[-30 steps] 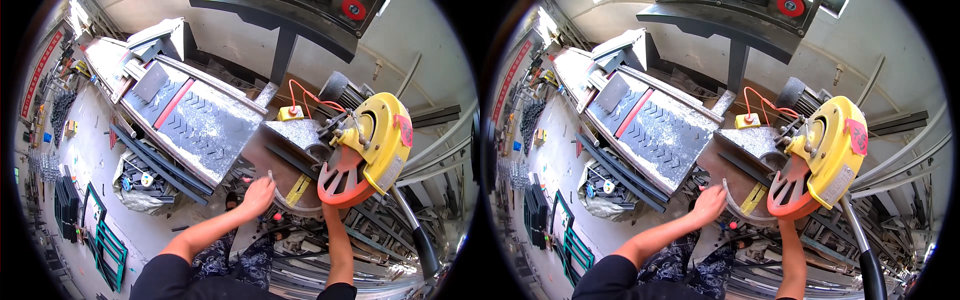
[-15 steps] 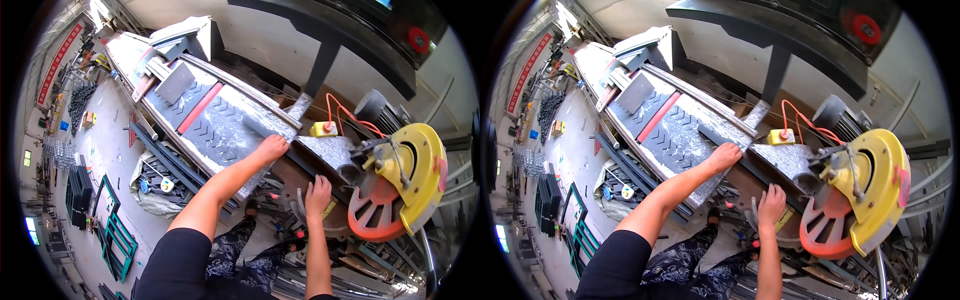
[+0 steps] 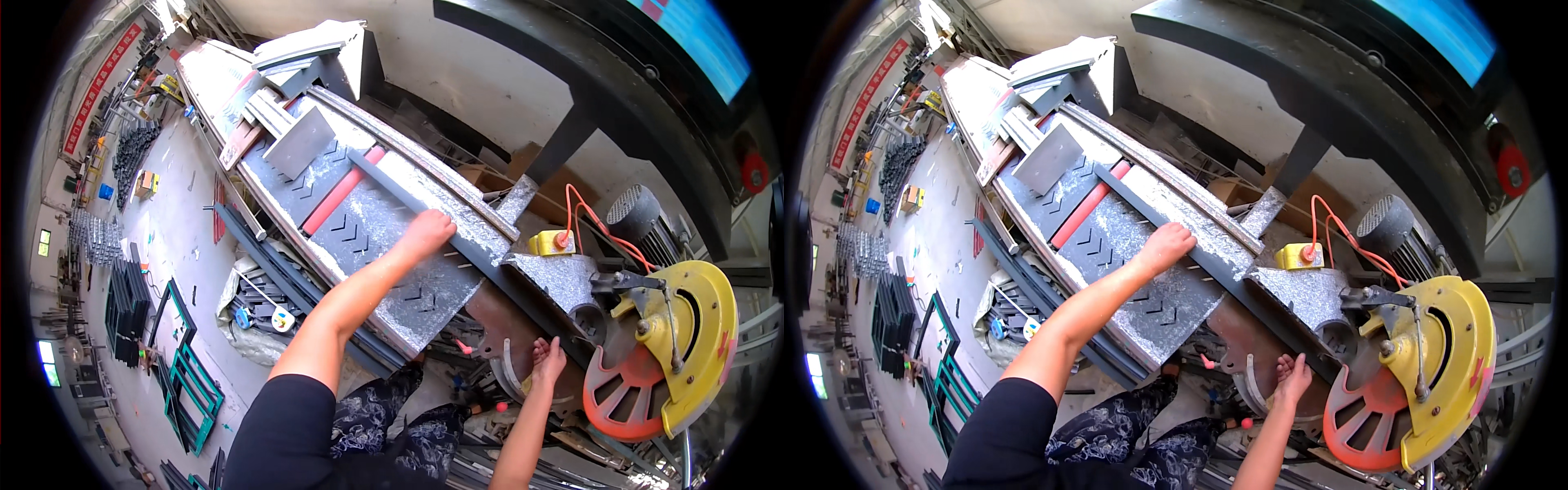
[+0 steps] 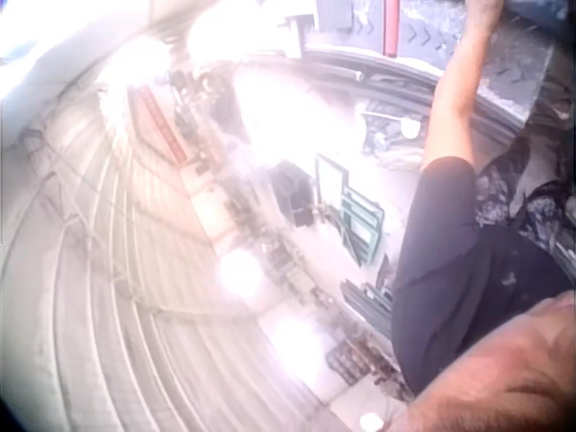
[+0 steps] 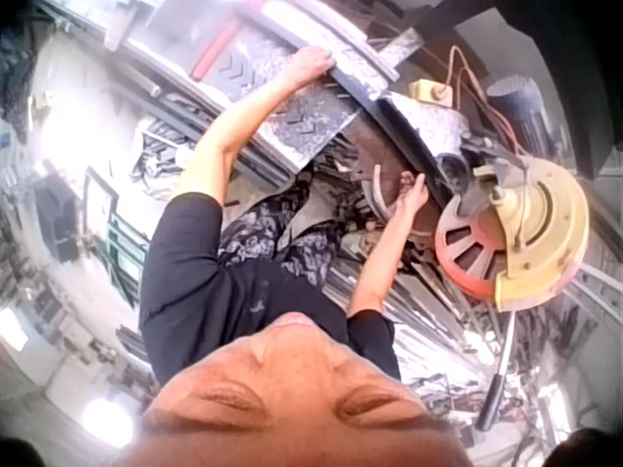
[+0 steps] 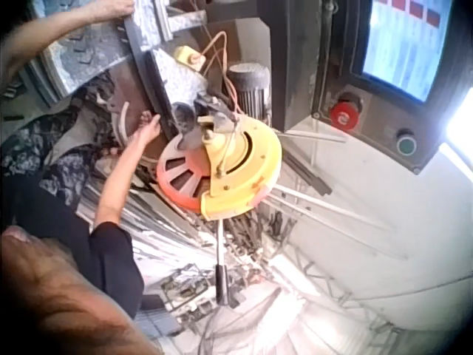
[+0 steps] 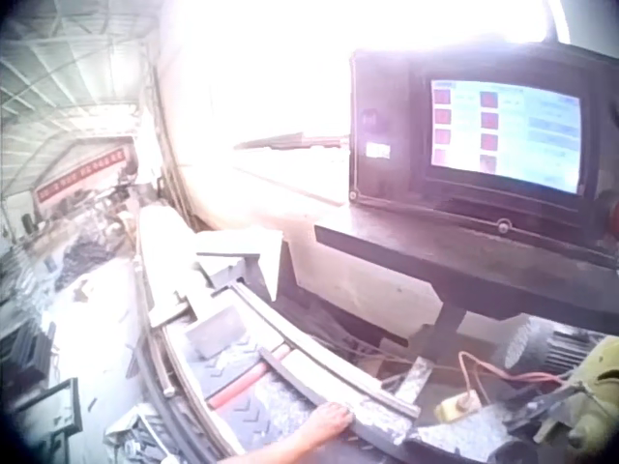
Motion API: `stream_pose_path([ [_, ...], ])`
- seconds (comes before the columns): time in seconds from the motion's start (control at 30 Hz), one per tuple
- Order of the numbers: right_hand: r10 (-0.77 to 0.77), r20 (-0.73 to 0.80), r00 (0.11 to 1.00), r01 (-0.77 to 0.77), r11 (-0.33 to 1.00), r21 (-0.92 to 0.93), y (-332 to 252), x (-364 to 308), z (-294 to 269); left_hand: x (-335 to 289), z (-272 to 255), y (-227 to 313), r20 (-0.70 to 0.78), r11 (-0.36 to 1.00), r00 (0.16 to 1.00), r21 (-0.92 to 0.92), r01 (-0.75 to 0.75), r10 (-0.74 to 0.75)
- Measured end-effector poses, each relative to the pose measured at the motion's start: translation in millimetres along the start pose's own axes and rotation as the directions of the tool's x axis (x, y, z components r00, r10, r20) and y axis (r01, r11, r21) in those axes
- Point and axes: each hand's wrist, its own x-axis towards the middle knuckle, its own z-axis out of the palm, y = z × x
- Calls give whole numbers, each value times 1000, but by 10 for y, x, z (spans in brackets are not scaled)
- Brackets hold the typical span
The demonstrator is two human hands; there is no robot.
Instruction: The person positions metal strips on a cutting machine and uses a circular saw to cut them, then interacts with a control panel. They move green window frames from a stack on the workshop floor by hand.
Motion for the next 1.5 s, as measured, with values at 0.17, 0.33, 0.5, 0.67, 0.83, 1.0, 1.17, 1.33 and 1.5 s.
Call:
stream_pose_path([
  [0.17,16,73,997,-9,995,-95,78,-14,221,-117,-17,-526,67,994,998,104,-22,15],
  [0.33,72,31,997,-72,997,2,127,12,207,-219,-189,-914,126,993,992,121,0,-15],
  [0.5,73,-87,993,-70,997,38,38,128,210,79,-97,-928,167,996,984,48,-77,68],
  [0.67,14,-186,983,-29,996,-79,-76,133,741,-101,-53,-975,165,985,982,158,66,-92],
  [0.83,45,-266,963,-62,996,-58,-161,119,554,394,-137,405,269,997,962,-74,-19,39],
  [1.0,161,-160,974,-168,985,-31,-240,94,620,406,49,1175,124,984,992,-175,-9,31],
  [1.17,128,-160,979,-146,984,-106,-211,55,554,368,136,1221,85,987,996,-159,-27,41],
  [1.33,102,305,947,-29,971,-237,-228,-666,376,399,158,1238,105,994,991,-87,-73,82],
  [1.5,242,709,662,217,843,-491,-2106,-2847,-165,306,176,1176,71,998,996,-44,-43,46],
])
